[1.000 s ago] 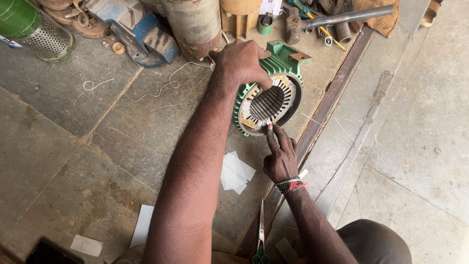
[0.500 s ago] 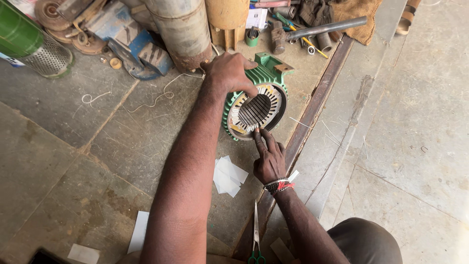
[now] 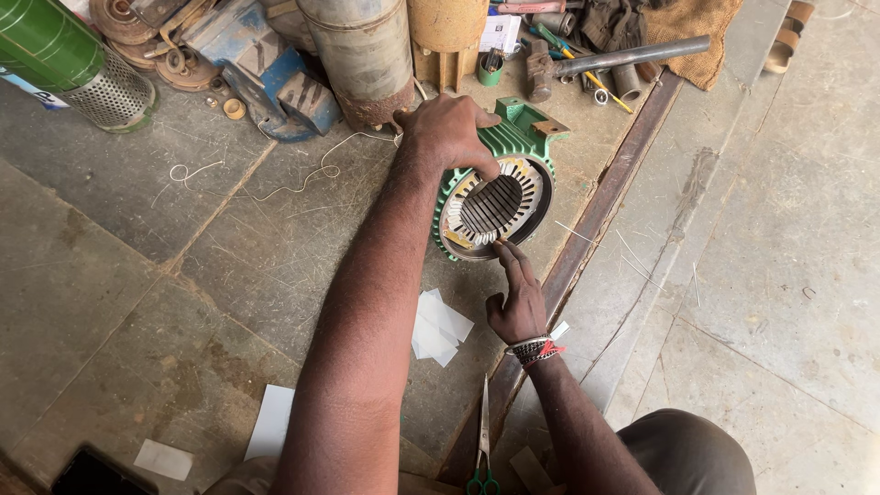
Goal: The person cuts rectangular white sheets into smaller strips using scissors, then folds and inserts them into the slots of a green electric motor stator. The person repeats this process multiple times, placing the strips into the stator slots.
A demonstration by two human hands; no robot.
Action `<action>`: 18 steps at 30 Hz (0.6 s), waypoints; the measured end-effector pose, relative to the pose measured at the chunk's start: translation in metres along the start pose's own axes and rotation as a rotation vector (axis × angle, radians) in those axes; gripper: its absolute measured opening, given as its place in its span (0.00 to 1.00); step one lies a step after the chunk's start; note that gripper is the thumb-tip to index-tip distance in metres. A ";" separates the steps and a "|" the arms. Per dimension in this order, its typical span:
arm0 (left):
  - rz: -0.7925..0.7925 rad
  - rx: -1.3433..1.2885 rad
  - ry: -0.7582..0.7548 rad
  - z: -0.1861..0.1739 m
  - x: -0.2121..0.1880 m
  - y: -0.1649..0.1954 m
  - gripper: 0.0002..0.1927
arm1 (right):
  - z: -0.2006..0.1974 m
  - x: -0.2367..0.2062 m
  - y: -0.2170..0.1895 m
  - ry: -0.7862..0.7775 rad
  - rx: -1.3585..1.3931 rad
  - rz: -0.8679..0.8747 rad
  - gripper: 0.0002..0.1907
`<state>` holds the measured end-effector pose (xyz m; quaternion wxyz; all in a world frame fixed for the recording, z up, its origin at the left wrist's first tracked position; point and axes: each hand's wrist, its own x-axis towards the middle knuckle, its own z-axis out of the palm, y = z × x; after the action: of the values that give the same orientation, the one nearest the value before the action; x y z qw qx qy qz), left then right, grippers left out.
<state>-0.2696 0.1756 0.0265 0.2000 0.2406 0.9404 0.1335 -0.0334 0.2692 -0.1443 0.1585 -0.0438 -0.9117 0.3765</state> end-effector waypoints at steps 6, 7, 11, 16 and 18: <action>0.000 -0.035 0.007 0.002 0.001 -0.002 0.47 | 0.013 -0.019 0.006 -0.020 0.046 0.155 0.18; -0.005 -0.036 0.005 0.002 0.001 -0.002 0.47 | 0.016 -0.022 0.002 -0.154 0.028 0.219 0.14; 0.024 -0.046 0.017 0.004 0.001 -0.001 0.48 | 0.036 -0.033 -0.031 -0.272 -0.222 -0.088 0.21; -0.013 -0.020 0.019 0.003 -0.003 0.002 0.48 | 0.059 -0.028 -0.054 -0.299 -0.390 0.238 0.23; -0.015 -0.003 0.021 0.000 -0.005 0.004 0.48 | 0.064 -0.022 -0.050 -0.290 -0.392 0.235 0.22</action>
<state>-0.2638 0.1762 0.0291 0.1916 0.2321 0.9439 0.1357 -0.0316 0.1867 -0.1576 -0.0299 -0.1247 -0.9691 0.2107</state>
